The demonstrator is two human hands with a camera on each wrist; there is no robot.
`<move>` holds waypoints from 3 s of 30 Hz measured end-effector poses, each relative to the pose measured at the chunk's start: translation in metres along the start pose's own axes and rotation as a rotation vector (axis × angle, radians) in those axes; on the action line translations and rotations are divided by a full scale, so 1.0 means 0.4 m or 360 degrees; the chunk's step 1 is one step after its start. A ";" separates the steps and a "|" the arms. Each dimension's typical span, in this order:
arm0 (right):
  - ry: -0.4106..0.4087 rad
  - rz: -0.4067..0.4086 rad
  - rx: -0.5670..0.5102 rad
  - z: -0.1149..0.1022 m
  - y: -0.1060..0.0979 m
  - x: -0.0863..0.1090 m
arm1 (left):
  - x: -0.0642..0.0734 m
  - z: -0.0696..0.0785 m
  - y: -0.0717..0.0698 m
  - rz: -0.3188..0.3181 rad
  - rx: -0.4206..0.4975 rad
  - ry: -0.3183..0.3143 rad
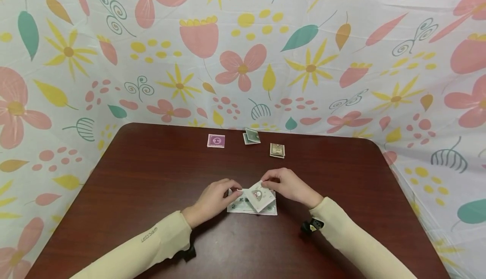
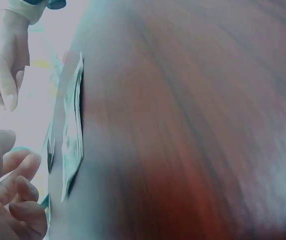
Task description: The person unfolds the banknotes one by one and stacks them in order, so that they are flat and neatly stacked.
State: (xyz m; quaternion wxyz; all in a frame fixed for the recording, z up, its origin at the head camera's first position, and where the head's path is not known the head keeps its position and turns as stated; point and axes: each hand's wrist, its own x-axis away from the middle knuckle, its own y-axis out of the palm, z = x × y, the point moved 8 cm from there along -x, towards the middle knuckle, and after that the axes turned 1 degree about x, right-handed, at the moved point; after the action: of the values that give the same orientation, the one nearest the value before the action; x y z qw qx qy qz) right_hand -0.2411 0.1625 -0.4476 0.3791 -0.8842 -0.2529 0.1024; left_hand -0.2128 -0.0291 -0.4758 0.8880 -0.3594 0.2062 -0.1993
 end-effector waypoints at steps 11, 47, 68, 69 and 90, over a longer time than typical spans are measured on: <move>-0.0051 -0.0116 -0.0035 -0.035 0.037 -0.015 | -0.007 0.006 0.026 -0.0061 0.0458 -0.0032; -0.0111 0.0366 0.0152 -0.036 0.025 -0.005 | 0.013 -0.063 0.002 0.0349 0.0706 -0.0491; -0.0040 0.0311 -0.0077 -0.032 -0.013 0.024 | 0.005 -0.038 -0.028 0.0178 0.0728 -0.0205; -0.0040 0.0299 -0.0076 -0.033 -0.014 0.025 | 0.001 -0.035 -0.036 0.0189 0.0682 -0.0157; -0.0096 0.0299 -0.0171 -0.028 -0.037 0.068 | -0.017 -0.022 -0.048 0.0055 0.0436 0.0137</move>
State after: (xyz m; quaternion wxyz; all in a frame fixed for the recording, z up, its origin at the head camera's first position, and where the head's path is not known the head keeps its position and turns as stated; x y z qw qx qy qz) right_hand -0.2193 0.1783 -0.4291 0.3120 -0.9196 -0.1853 0.1504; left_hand -0.2269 -0.0430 -0.4662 0.9224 -0.2223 0.2212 -0.2255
